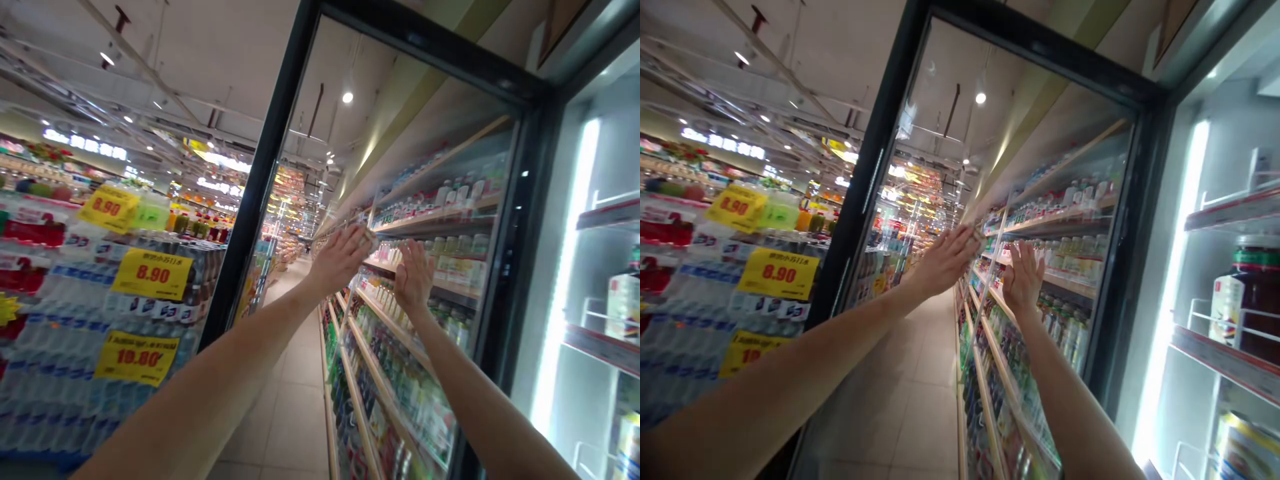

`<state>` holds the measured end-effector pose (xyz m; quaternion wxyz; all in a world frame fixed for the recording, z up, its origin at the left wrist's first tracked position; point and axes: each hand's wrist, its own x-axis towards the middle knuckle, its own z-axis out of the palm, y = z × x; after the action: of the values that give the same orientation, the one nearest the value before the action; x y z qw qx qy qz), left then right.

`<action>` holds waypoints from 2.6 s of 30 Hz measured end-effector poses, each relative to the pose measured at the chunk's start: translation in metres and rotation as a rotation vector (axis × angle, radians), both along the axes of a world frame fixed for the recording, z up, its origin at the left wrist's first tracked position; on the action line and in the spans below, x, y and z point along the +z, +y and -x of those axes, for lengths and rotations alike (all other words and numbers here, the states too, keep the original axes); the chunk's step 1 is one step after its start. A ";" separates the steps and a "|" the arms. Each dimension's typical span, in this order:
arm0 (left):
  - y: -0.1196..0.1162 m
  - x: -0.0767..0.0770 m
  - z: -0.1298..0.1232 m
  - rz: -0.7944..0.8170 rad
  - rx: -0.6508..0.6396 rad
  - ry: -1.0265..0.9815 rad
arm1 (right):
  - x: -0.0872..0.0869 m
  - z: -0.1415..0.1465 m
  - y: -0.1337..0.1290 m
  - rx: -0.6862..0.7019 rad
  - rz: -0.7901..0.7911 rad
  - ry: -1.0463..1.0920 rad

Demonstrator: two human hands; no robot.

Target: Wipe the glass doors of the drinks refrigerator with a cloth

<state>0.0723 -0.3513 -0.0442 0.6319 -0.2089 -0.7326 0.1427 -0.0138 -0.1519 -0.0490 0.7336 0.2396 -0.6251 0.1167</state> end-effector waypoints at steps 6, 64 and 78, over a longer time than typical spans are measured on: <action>0.000 -0.018 0.000 0.250 -0.046 -0.073 | 0.000 -0.002 0.000 0.011 -0.007 -0.009; -0.050 -0.002 -0.011 -0.126 0.008 0.074 | -0.001 0.000 0.001 0.093 0.019 0.009; -0.070 -0.020 -0.024 0.083 0.029 -0.034 | -0.001 0.003 0.001 0.084 0.023 0.027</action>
<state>0.0963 -0.4208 -0.0643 0.6081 -0.2267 -0.7396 0.1784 -0.0166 -0.1512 -0.0503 0.7390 0.2588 -0.6033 0.1514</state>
